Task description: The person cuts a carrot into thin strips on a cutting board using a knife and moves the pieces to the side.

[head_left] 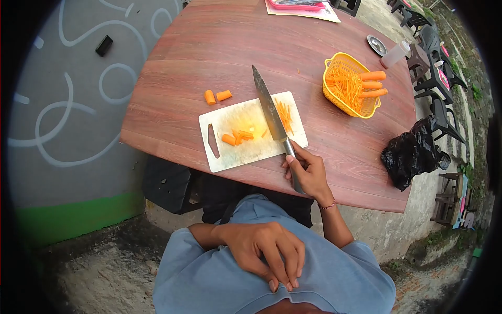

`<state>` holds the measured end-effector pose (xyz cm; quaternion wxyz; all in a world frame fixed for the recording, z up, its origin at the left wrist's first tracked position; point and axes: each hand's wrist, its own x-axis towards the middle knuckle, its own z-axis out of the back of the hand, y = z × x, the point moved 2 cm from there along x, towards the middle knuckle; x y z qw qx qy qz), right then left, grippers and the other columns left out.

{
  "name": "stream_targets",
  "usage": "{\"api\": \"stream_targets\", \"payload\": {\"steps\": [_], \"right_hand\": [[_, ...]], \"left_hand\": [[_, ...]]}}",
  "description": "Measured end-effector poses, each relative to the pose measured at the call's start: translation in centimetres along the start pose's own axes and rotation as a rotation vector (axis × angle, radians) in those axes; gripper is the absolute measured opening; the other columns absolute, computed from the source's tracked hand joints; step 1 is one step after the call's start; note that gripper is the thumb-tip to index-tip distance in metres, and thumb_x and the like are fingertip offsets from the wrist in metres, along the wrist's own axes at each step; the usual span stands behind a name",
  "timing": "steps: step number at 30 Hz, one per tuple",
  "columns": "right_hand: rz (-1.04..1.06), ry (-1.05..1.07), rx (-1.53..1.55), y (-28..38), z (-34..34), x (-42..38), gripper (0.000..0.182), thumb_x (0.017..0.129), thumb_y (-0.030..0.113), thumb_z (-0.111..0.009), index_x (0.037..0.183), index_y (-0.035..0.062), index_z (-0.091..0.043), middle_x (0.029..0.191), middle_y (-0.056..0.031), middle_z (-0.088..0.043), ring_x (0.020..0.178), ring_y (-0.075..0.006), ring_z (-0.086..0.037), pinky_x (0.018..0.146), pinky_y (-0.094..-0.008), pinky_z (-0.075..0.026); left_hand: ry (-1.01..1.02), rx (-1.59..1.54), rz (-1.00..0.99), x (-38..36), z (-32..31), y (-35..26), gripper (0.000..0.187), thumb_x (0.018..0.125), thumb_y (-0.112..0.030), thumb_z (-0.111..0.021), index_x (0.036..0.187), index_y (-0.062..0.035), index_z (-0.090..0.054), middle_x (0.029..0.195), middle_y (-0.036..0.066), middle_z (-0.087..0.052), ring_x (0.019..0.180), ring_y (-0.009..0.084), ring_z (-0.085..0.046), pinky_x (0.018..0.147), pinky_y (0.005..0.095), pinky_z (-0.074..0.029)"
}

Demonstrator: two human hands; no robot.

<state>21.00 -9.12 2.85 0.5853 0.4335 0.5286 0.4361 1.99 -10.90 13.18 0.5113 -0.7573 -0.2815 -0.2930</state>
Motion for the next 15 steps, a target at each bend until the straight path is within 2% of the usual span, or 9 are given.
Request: {"api": "stream_targets", "payload": {"steps": [2, 4, 6, 8, 10, 11, 13, 14, 15], "right_hand": [[0.039, -0.014, 0.01, -0.3, 0.1, -0.1, 0.052, 0.106, 0.008, -0.064, 0.157, 0.0002, -0.053, 0.086, -0.0071, -0.072, 0.067, -0.0091, -0.066, 0.064, -0.0274, -0.055], [0.032, -0.032, 0.018, -0.3, -0.1, -0.2, 0.051, 0.106, 0.009, -0.064, 0.156, 0.0009, -0.055, 0.086, -0.0065, -0.071, 0.067, -0.009, -0.065, 0.063, -0.0271, -0.054], [0.07, -0.031, -0.013, -0.2, -0.2, -0.3, 0.051, 0.108, 0.01, -0.063, 0.157, -0.0001, -0.053, 0.09, -0.0073, -0.071, 0.067, -0.011, -0.066, 0.063, -0.0262, -0.054], [0.051, -0.058, -0.004, -0.1, -0.3, -0.5, 0.051, 0.108, 0.011, -0.063, 0.157, -0.0009, -0.053, 0.09, -0.0079, -0.071, 0.067, -0.0111, -0.066, 0.063, -0.0263, -0.054], [0.039, -0.083, 0.0, -1.0, -0.5, -1.3, 0.051, 0.108, 0.01, -0.064, 0.157, -0.0011, -0.052, 0.09, -0.0084, -0.072, 0.068, -0.011, -0.066, 0.064, -0.0268, -0.055], [0.097, -0.086, 0.006, -1.3, -0.5, -1.1, 0.051, 0.107, 0.011, -0.065, 0.156, -0.0006, -0.054, 0.088, -0.0078, -0.072, 0.067, -0.01, -0.066, 0.063, -0.0268, -0.054], [0.133, -0.108, -0.009, -0.7, -0.2, -1.1, 0.051, 0.106, 0.012, -0.066, 0.154, -0.0009, -0.056, 0.085, -0.0079, -0.072, 0.068, -0.0095, -0.066, 0.064, -0.027, -0.055], [0.143, -0.109, -0.01, -0.8, -0.2, -1.1, 0.051, 0.106, 0.012, -0.067, 0.154, -0.0021, -0.056, 0.084, -0.0081, -0.072, 0.067, -0.0098, -0.066, 0.064, -0.0282, -0.055], [0.144, -0.102, -0.026, -0.9, -0.2, -1.0, 0.052, 0.105, 0.013, -0.067, 0.154, -0.002, -0.056, 0.084, -0.0083, -0.072, 0.067, -0.0098, -0.067, 0.064, -0.0287, -0.055]], "left_hand": [[-0.006, -0.043, -0.007, -0.2, -0.3, -0.6, 0.027, 0.093, -0.016, -0.086, 0.111, 0.0041, -0.08, 0.122, 0.021, -0.075, 0.103, 0.0328, -0.075, 0.083, 0.0449, -0.061], [-0.259, 0.204, 0.086, 0.3, -0.7, -2.3, 0.019, 0.094, -0.007, -0.083, 0.102, 0.0084, -0.077, 0.117, 0.026, -0.073, 0.091, 0.0318, -0.078, 0.072, 0.0375, -0.065], [-0.682, 0.036, -0.076, 0.7, -2.2, -2.7, 0.013, 0.096, -0.002, -0.079, 0.093, 0.0094, -0.073, 0.105, 0.025, -0.071, 0.082, 0.0325, -0.078, 0.069, 0.032, -0.068], [-0.626, -0.061, -0.211, 2.7, -3.3, -3.3, 0.008, 0.097, 0.002, -0.075, 0.094, 0.0092, -0.075, 0.103, 0.027, -0.073, 0.083, 0.0341, -0.08, 0.069, 0.0322, -0.068], [-0.304, -0.044, -0.097, 3.1, -3.1, -3.6, 0.016, 0.1, -0.008, -0.075, 0.096, 0.0057, -0.08, 0.105, 0.026, -0.077, 0.087, 0.034, -0.08, 0.074, 0.039, -0.067], [-0.273, -0.057, -0.099, 3.3, -3.3, -2.8, 0.016, 0.1, -0.008, -0.075, 0.096, 0.0057, -0.08, 0.105, 0.026, -0.077, 0.087, 0.034, -0.08, 0.074, 0.039, -0.067], [-0.422, 0.002, -0.488, 3.7, -4.2, -1.4, 0.021, 0.099, -0.004, -0.075, 0.095, 0.0161, -0.077, 0.099, 0.033, -0.077, 0.083, 0.0385, -0.081, 0.07, 0.0398, -0.07], [-0.412, -0.026, -0.49, 3.2, -3.9, -1.7, 0.021, 0.099, -0.004, -0.075, 0.095, 0.0161, -0.077, 0.099, 0.033, -0.077, 0.083, 0.0385, -0.081, 0.07, 0.0398, -0.07], [-0.314, 0.245, -0.42, 2.4, -3.4, -3.0, 0.02, 0.101, -0.009, -0.072, 0.093, 0.0083, -0.078, 0.102, 0.025, -0.079, 0.09, 0.0349, -0.082, 0.077, 0.0402, -0.068]]}}
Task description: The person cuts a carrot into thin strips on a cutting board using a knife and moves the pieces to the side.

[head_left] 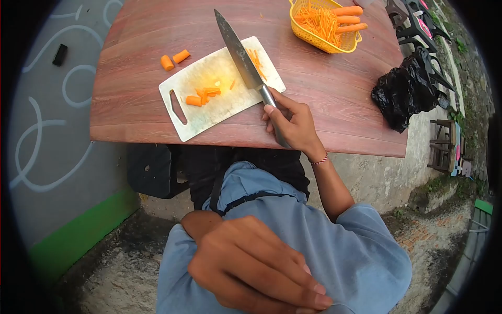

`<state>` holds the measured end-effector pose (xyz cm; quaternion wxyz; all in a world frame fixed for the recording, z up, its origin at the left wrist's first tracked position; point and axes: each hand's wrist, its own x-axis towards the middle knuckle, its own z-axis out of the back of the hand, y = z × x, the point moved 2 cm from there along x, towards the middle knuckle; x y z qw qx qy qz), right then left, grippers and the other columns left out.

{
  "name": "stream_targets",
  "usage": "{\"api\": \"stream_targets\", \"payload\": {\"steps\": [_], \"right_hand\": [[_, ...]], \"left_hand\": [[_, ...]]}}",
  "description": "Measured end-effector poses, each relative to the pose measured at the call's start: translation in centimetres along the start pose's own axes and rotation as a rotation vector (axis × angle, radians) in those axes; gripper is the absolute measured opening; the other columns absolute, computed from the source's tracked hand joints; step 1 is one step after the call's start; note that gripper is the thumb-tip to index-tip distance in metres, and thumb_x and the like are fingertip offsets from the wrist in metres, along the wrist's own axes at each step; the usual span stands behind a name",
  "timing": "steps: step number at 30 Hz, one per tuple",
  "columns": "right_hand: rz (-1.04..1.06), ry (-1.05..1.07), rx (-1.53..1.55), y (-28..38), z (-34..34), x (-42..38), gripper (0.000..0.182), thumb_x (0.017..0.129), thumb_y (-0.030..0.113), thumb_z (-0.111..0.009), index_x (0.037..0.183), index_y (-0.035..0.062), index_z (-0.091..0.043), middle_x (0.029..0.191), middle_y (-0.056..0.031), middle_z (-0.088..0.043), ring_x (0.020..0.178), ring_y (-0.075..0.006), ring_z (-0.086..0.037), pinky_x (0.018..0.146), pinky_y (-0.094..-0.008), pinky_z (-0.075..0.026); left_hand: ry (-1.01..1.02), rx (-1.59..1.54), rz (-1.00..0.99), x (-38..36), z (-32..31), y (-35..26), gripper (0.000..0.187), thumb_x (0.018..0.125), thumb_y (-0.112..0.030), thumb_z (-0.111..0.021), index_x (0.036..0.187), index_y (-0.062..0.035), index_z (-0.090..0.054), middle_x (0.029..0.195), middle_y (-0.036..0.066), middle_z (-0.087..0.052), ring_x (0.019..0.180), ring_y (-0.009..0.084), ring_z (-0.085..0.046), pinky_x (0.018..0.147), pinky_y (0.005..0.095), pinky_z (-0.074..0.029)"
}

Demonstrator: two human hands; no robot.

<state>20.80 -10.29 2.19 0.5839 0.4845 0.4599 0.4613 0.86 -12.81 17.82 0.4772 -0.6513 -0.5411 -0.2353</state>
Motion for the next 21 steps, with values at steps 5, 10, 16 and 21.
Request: {"api": "stream_targets", "payload": {"steps": [5, 10, 16, 21], "right_hand": [[-0.016, 0.039, -0.027, 0.4, 0.0, 0.5, 0.052, 0.105, 0.015, -0.067, 0.154, 0.0008, -0.056, 0.08, -0.008, -0.071, 0.066, -0.0096, -0.066, 0.063, -0.0298, -0.055], [-0.015, 0.039, -0.093, 0.7, -0.2, 0.2, 0.052, 0.104, 0.013, -0.067, 0.155, 0.0047, -0.057, 0.073, -0.0057, -0.068, 0.062, -0.01, -0.065, 0.062, -0.0298, -0.054], [-0.172, -0.041, -0.089, 2.4, -1.3, -0.5, 0.052, 0.103, 0.014, -0.067, 0.152, -0.001, -0.057, 0.071, -0.0094, -0.067, 0.061, -0.0127, -0.064, 0.062, -0.0321, -0.052], [-0.111, -0.056, -0.214, 2.2, -1.6, 0.1, 0.052, 0.103, 0.013, -0.067, 0.153, 0.0, -0.057, 0.075, -0.0111, -0.068, 0.062, -0.013, -0.064, 0.061, -0.0312, -0.053]], "left_hand": [[0.298, 0.332, 0.163, -2.3, 2.3, -1.6, 0.025, 0.102, -0.02, -0.073, 0.096, 0.0014, -0.083, 0.107, 0.02, -0.081, 0.093, 0.0345, -0.08, 0.081, 0.0469, -0.065], [0.199, 1.199, 0.549, -2.4, 8.4, -1.5, 0.031, 0.081, -0.008, -0.082, 0.112, -0.0049, -0.083, 0.112, 0.01, -0.08, 0.109, 0.0334, -0.074, 0.09, 0.0426, -0.062], [0.18, 1.936, 0.637, -4.9, 16.8, 3.2, 0.026, 0.091, -0.018, -0.078, 0.114, -0.0061, -0.08, 0.125, 0.006, -0.073, 0.128, 0.0324, -0.06, 0.119, 0.0668, -0.031], [0.228, 1.861, 0.62, -5.7, 17.8, 5.0, 0.025, 0.089, -0.018, -0.081, 0.113, -0.0102, -0.082, 0.127, 0.003, -0.073, 0.134, 0.0308, -0.059, 0.122, 0.069, -0.025]]}}
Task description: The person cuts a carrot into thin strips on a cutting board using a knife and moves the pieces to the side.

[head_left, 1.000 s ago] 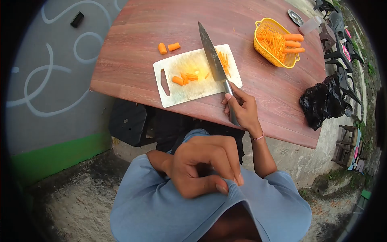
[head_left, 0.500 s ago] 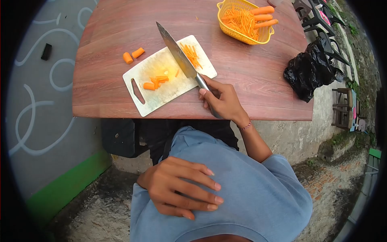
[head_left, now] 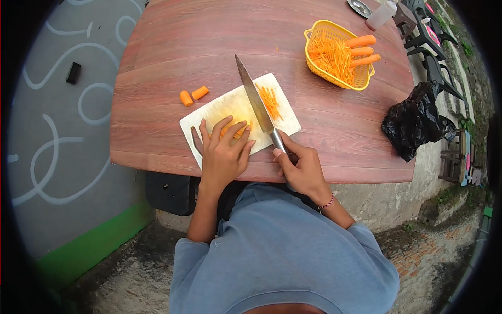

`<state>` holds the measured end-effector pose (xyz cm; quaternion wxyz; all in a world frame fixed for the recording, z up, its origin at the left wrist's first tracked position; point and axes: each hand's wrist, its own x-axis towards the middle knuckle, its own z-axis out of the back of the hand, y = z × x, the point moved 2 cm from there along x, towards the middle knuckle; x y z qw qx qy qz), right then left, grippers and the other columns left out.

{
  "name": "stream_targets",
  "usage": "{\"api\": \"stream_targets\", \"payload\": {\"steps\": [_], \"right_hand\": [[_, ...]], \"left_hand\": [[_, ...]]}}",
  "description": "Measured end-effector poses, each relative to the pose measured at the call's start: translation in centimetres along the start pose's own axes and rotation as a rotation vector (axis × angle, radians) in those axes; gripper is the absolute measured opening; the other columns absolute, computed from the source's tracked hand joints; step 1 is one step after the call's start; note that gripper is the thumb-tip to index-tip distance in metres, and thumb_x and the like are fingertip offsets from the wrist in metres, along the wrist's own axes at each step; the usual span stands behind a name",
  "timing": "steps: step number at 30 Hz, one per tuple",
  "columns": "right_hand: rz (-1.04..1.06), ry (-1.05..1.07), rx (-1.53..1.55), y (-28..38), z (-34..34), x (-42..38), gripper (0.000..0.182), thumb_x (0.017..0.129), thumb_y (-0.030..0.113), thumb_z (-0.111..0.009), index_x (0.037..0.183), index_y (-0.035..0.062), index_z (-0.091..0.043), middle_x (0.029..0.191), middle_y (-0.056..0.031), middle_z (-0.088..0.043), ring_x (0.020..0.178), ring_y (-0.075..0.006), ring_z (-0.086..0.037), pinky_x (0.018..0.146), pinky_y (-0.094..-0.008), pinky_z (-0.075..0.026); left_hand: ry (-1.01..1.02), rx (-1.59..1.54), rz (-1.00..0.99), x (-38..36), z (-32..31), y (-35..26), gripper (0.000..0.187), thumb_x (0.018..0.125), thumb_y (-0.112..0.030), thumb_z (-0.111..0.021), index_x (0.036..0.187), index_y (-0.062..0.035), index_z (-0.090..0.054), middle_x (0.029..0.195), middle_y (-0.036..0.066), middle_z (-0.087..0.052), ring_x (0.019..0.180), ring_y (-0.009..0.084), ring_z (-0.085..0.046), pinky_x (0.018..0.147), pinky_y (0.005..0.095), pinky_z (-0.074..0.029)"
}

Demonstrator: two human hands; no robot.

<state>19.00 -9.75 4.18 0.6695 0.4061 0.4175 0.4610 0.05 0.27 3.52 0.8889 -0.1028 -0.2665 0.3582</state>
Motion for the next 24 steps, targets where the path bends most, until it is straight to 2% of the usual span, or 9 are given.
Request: {"api": "stream_targets", "payload": {"steps": [1, 2, 4, 11, 13, 14, 16, 19, 24], "right_hand": [[-0.015, 0.028, -0.042, 0.3, 0.0, 0.1, 0.052, 0.105, 0.009, -0.065, 0.156, 0.0027, -0.056, 0.079, -0.0042, -0.069, 0.063, -0.0087, -0.064, 0.059, -0.0277, -0.053], [-0.019, 0.034, -0.043, 0.5, -0.1, 0.5, 0.052, 0.105, 0.009, -0.065, 0.156, 0.0027, -0.056, 0.079, -0.0042, -0.069, 0.063, -0.0087, -0.064, 0.059, -0.0277, -0.053], [-0.025, 0.007, -0.014, 0.8, -0.2, 1.1, 0.051, 0.1, 0.017, -0.069, 0.146, -0.0024, -0.062, 0.074, -0.0256, -0.065, 0.061, -0.0228, -0.065, 0.065, -0.0363, -0.053], [0.048, 0.057, -0.048, 0.7, -0.1, 2.4, 0.049, 0.098, 0.015, -0.07, 0.144, -0.0012, -0.064, 0.08, -0.0291, -0.068, 0.062, -0.0274, -0.068, 0.066, -0.0374, -0.054], [0.026, 0.064, -0.054, 1.1, 0.1, 2.4, 0.048, 0.097, 0.014, -0.072, 0.141, -0.0023, -0.066, 0.089, -0.0311, -0.071, 0.071, -0.0309, -0.074, 0.071, -0.0373, -0.056], [0.022, 0.074, -0.056, 1.2, 0.2, 2.5, 0.048, 0.097, 0.014, -0.072, 0.141, -0.0023, -0.066, 0.089, -0.0311, -0.071, 0.071, -0.0309, -0.074, 0.071, -0.0373, -0.056], [0.097, 0.057, -0.091, 1.4, 0.4, 2.4, 0.047, 0.096, 0.013, -0.073, 0.139, -0.0037, -0.067, 0.098, -0.0317, -0.074, 0.083, -0.0325, -0.079, 0.079, -0.0373, -0.058], [0.117, 0.056, -0.129, 1.8, 0.6, 2.0, 0.046, 0.095, 0.011, -0.074, 0.138, -0.0045, -0.068, 0.106, -0.0315, -0.075, 0.093, -0.0342, -0.08, 0.084, -0.0368, -0.058], [0.093, 0.03, -0.073, 1.4, 0.4, 1.6, 0.045, 0.096, 0.01, -0.074, 0.138, -0.0043, -0.068, 0.107, -0.0313, -0.075, 0.093, -0.0328, -0.08, 0.084, -0.0367, -0.059]], "left_hand": [[0.004, -0.003, 0.007, -0.1, -0.4, 0.2, 0.025, 0.089, -0.018, -0.081, 0.113, -0.0102, -0.082, 0.127, 0.003, -0.073, 0.134, 0.0308, -0.059, 0.122, 0.069, -0.025], [-0.013, -0.017, -0.021, -0.1, -0.7, 0.3, 0.024, 0.09, -0.019, -0.08, 0.113, -0.0099, -0.082, 0.126, 0.002, -0.074, 0.133, 0.0302, -0.06, 0.121, 0.0722, -0.023], [-0.033, -0.031, -0.04, 0.0, -1.0, 0.5, 0.023, 0.092, -0.019, -0.078, 0.112, -0.0096, -0.082, 0.125, 0.002, -0.074, 0.132, 0.0295, -0.06, 0.12, 0.0753, -0.022], [-0.063, -0.025, -0.01, 0.0, -1.3, 0.4, 0.021, 0.092, -0.02, -0.079, 0.111, -0.0122, -0.083, 0.124, -0.002, -0.076, 0.129, 0.0268, -0.063, 0.12, 0.0764, -0.022], [-0.067, -0.02, -0.002, 0.0, -1.3, 0.3, 0.021, 0.093, -0.02, -0.078, 0.111, -0.0127, -0.083, 0.124, -0.003, -0.076, 0.129, 0.0264, -0.063, 0.12, 0.0766, -0.022], [-0.073, -0.014, -0.006, 0.1, -1.3, 0.3, 0.021, 0.093, -0.02, -0.078, 0.112, -0.0128, -0.083, 0.124, -0.003, -0.076, 0.129, 0.026, -0.063, 0.12, 0.0767, -0.023], [-0.073, -0.011, -0.003, 0.1, -1.3, 0.3, 0.021, 0.093, -0.02, -0.078, 0.112, -0.0128, -0.083, 0.124, -0.003, -0.076, 0.129, 0.0257, -0.063, 0.119, 0.0767, -0.023], [-0.076, -0.01, -0.011, 0.0, -1.2, 0.3, 0.022, 0.093, -0.021, -0.078, 0.114, -0.0129, -0.083, 0.125, -0.004, -0.076, 0.129, 0.0251, -0.063, 0.119, 0.0766, -0.023], [-0.076, -0.001, -0.016, 0.0, -1.2, 0.3, 0.023, 0.094, -0.021, -0.078, 0.115, -0.0128, -0.082, 0.125, -0.004, -0.076, 0.129, 0.0249, -0.063, 0.119, 0.0763, -0.024]]}}
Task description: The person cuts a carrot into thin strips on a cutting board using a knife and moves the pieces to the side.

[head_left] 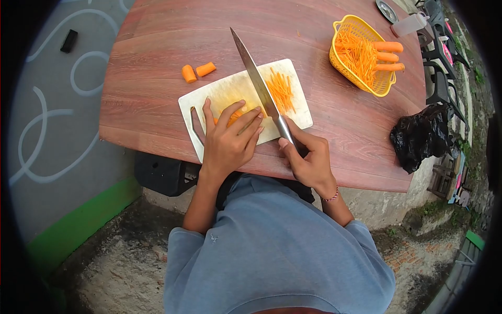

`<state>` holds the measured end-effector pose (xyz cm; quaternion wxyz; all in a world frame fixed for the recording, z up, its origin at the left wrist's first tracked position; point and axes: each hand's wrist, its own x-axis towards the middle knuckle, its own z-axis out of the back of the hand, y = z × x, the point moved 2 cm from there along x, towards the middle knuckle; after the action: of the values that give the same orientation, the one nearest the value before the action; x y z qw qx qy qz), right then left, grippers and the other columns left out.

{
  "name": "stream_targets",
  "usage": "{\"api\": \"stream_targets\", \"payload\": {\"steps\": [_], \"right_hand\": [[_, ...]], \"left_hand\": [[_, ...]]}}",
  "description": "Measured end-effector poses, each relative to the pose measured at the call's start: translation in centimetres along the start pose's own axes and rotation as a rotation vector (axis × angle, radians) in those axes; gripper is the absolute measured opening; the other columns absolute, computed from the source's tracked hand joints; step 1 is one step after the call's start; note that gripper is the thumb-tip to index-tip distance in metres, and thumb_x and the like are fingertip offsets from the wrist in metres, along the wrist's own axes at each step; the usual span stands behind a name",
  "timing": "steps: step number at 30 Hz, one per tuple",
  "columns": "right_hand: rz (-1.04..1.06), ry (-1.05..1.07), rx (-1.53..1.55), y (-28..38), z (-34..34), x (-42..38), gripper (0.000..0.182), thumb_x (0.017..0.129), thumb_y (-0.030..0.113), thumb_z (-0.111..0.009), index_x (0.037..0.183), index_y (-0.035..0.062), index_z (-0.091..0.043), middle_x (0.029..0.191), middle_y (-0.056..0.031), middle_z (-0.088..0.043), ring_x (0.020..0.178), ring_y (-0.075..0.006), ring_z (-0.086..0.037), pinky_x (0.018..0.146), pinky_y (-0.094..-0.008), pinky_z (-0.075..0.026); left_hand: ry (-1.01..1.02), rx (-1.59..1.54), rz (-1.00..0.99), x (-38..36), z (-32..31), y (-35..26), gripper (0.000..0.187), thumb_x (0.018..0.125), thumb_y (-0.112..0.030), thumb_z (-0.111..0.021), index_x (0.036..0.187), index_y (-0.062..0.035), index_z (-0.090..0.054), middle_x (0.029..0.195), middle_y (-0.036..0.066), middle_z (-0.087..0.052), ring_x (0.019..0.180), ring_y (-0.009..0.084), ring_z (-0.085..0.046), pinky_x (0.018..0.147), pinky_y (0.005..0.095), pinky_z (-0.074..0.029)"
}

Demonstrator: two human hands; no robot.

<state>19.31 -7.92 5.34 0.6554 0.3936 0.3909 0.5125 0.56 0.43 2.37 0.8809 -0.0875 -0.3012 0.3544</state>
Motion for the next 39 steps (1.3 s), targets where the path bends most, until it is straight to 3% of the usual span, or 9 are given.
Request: {"api": "stream_targets", "payload": {"steps": [14, 20, 22, 28, 32, 35, 37, 39], "right_hand": [[-0.075, 0.011, -0.027, 1.0, -0.2, -1.3, 0.045, 0.097, 0.008, -0.072, 0.139, -0.0068, -0.067, 0.101, -0.0299, -0.076, 0.083, -0.0276, -0.077, 0.078, -0.0356, -0.057], [-0.043, -0.031, -0.05, 1.4, -0.7, -2.2, 0.044, 0.097, 0.008, -0.072, 0.137, -0.0094, -0.067, 0.1, -0.0298, -0.074, 0.084, -0.0353, -0.077, 0.079, -0.0398, -0.058], [0.078, -0.04, -0.15, 2.0, -1.0, -2.3, 0.046, 0.098, 0.007, -0.07, 0.14, -0.009, -0.063, 0.096, -0.0287, -0.073, 0.083, -0.0415, -0.075, 0.078, -0.0437, -0.058], [0.177, -0.07, -0.298, 2.3, -2.6, -0.3, 0.051, 0.1, 0.008, -0.066, 0.148, -0.0074, -0.055, 0.089, -0.0275, -0.071, 0.077, -0.0443, -0.071, 0.07, -0.0492, -0.056], [0.131, -0.071, -0.21, 1.7, -2.1, 1.7, 0.048, 0.1, 0.009, -0.066, 0.145, -0.0076, -0.058, 0.087, -0.0281, -0.07, 0.077, -0.0437, -0.072, 0.069, -0.0477, -0.056], [0.208, -0.125, -0.234, 1.4, -1.6, 1.7, 0.047, 0.1, 0.009, -0.067, 0.143, -0.0085, -0.059, 0.086, -0.0288, -0.07, 0.076, -0.0427, -0.072, 0.07, -0.0453, -0.056], [0.09, -0.09, -0.158, 1.7, -1.1, 1.3, 0.045, 0.1, 0.009, -0.068, 0.141, -0.0093, -0.062, 0.088, -0.0297, -0.07, 0.076, -0.0415, -0.073, 0.071, -0.0425, -0.057], [0.126, -0.099, -0.144, 1.3, -1.2, 0.6, 0.045, 0.099, 0.008, -0.068, 0.141, -0.0091, -0.063, 0.088, -0.0299, -0.07, 0.076, -0.0409, -0.074, 0.072, -0.0417, -0.057]], "left_hand": [[0.019, -0.013, -0.015, -0.1, -0.1, 0.0, 0.025, 0.092, -0.021, -0.078, 0.115, -0.0135, -0.082, 0.125, -0.004, -0.074, 0.124, 0.0248, -0.062, 0.118, 0.0797, -0.023], [0.031, -0.002, -0.017, -0.1, -0.1, -0.1, 0.024, 0.092, -0.021, -0.078, 0.115, -0.0132, -0.082, 0.125, -0.005, -0.073, 0.125, 0.0254, -0.061, 0.117, 0.0818, -0.021], [0.034, -0.009, -0.018, -0.1, -0.1, 0.0, 0.024, 0.092, -0.02, -0.078, 0.115, -0.0131, -0.082, 0.125, -0.005, -0.072, 0.125, 0.0255, -0.06, 0.117, 0.0818, -0.02], [0.056, -0.019, -0.045, 0.0, 0.0, 0.1, 0.025, 0.092, -0.021, -0.077, 0.115, -0.0126, -0.082, 0.124, -0.005, -0.073, 0.125, 0.0247, -0.061, 0.117, 0.0815, -0.019], [0.036, -0.012, -0.037, -0.1, -0.1, 0.1, 0.025, 0.093, -0.022, -0.076, 0.115, -0.0124, -0.082, 0.125, -0.005, -0.074, 0.124, 0.025, -0.062, 0.117, 0.0819, -0.018], [0.028, -0.012, -0.032, -0.2, 0.0, 0.1, 0.026, 0.093, -0.022, -0.076, 0.116, -0.0121, -0.082, 0.126, -0.005, -0.074, 0.124, 0.0253, -0.062, 0.117, 0.0822, -0.017], [0.023, -0.015, -0.026, -0.2, -0.1, 0.0, 0.026, 0.093, -0.022, -0.076, 0.116, -0.0118, -0.082, 0.126, -0.005, -0.074, 0.124, 0.0254, -0.062, 0.117, 0.0823, -0.017], [0.017, -0.009, -0.031, -0.3, -0.1, 0.1, 0.026, 0.093, -0.022, -0.076, 0.116, -0.0111, -0.082, 0.126, -0.005, -0.074, 0.124, 0.0257, -0.062, 0.117, 0.0822, -0.017]]}}
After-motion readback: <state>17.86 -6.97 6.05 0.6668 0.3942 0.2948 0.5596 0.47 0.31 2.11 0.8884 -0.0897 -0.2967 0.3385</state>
